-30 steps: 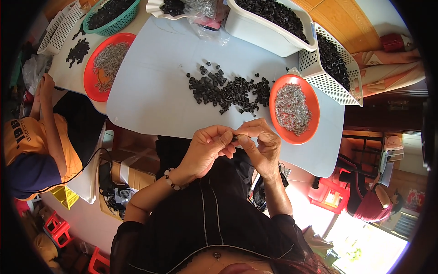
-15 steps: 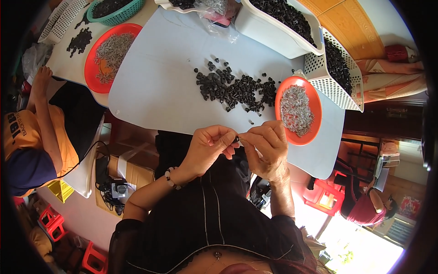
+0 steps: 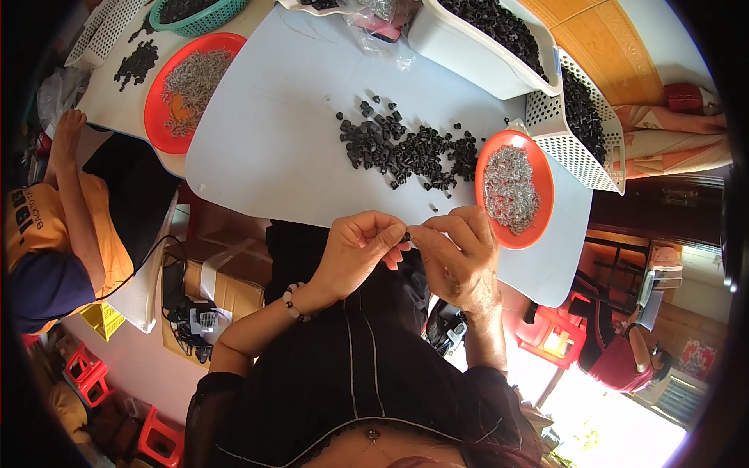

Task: The person assembles small components by repeatedly picking up plastic pieces and metal pins from trays on the table and pressing them together by hand.

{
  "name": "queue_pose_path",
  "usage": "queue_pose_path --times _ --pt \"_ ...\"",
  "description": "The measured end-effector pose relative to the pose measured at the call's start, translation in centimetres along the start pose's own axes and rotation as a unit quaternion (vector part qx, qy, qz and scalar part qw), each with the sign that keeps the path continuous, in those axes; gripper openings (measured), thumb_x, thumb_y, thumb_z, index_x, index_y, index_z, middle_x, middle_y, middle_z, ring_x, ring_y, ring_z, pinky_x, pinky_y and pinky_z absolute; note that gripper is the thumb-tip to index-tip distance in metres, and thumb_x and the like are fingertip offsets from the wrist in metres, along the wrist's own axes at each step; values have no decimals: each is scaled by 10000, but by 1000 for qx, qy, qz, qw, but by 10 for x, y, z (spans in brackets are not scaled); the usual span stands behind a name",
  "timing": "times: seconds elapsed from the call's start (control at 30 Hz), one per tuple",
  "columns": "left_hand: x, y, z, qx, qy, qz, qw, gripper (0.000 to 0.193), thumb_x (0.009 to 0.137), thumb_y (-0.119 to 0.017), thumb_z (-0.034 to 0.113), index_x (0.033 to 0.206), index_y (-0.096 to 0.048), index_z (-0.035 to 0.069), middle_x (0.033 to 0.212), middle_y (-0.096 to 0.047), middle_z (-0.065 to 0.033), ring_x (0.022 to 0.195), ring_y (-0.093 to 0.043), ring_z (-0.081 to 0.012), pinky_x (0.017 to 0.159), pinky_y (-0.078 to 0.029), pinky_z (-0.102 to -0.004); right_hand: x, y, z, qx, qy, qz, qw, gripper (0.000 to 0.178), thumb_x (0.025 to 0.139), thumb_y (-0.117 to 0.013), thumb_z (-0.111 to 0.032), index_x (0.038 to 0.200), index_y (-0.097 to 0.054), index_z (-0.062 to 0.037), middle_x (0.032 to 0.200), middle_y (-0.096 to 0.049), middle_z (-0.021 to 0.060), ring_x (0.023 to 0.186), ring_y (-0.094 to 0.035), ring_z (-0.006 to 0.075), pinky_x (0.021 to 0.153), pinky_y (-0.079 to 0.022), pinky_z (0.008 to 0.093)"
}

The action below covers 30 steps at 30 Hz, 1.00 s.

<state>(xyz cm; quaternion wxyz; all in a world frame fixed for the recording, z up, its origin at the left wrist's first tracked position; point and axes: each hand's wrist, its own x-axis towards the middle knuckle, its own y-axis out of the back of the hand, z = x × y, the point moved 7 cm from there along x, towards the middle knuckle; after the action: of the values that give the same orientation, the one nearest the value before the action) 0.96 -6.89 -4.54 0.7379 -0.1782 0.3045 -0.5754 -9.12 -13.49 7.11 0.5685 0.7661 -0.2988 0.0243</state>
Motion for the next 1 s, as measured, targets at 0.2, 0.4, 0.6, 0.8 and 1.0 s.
queue_pose_path --times 0.2,0.4,0.6,0.8,1.0 --pt "1 3 1 -56 14 15 998 196 987 -635 172 1037 -651 -17 857 -705 -77 705 -652 -101 634 -547 -239 -7 -13 1 13 -13 -6 1000 518 626 -712 5 1132 -709 -104 969 -653 13 865 -561 259 769 -514 374" --pt "-5 8 11 -27 -4 20 999 159 957 -671 121 1041 -648 -11 915 -710 -89 747 -660 -110 677 -560 -244 -1 -16 3 55 -23 -9 998 486 651 -715 22 1123 -719 -94 919 -665 21 820 -570 258 734 -514 364" --pt "-8 14 20 8 -32 37 999 173 942 -688 102 1059 -638 -15 905 -703 -89 741 -646 -103 682 -551 -245 13 -22 35 67 -108 20 992 153 780 -740 -9 921 -724 -67 853 -682 77 790 -591 277 669 -488 369" --pt "-11 19 29 40 -78 62 994 181 938 -689 83 1068 -635 -31 872 -656 -57 732 -621 -99 681 -536 -237 23 -44 34 -18 -117 54 992 164 752 -782 -43 901 -731 -87 872 -678 40 808 -558 233 692 -487 349" --pt "-12 22 30 43 -91 57 993 153 942 -669 50 1064 -628 -32 939 -649 -74 744 -619 -120 696 -544 -262 24 -53 34 -29 -114 59 991 184 734 -765 -22 897 -712 -91 889 -646 32 873 -548 259 741 -488 371"
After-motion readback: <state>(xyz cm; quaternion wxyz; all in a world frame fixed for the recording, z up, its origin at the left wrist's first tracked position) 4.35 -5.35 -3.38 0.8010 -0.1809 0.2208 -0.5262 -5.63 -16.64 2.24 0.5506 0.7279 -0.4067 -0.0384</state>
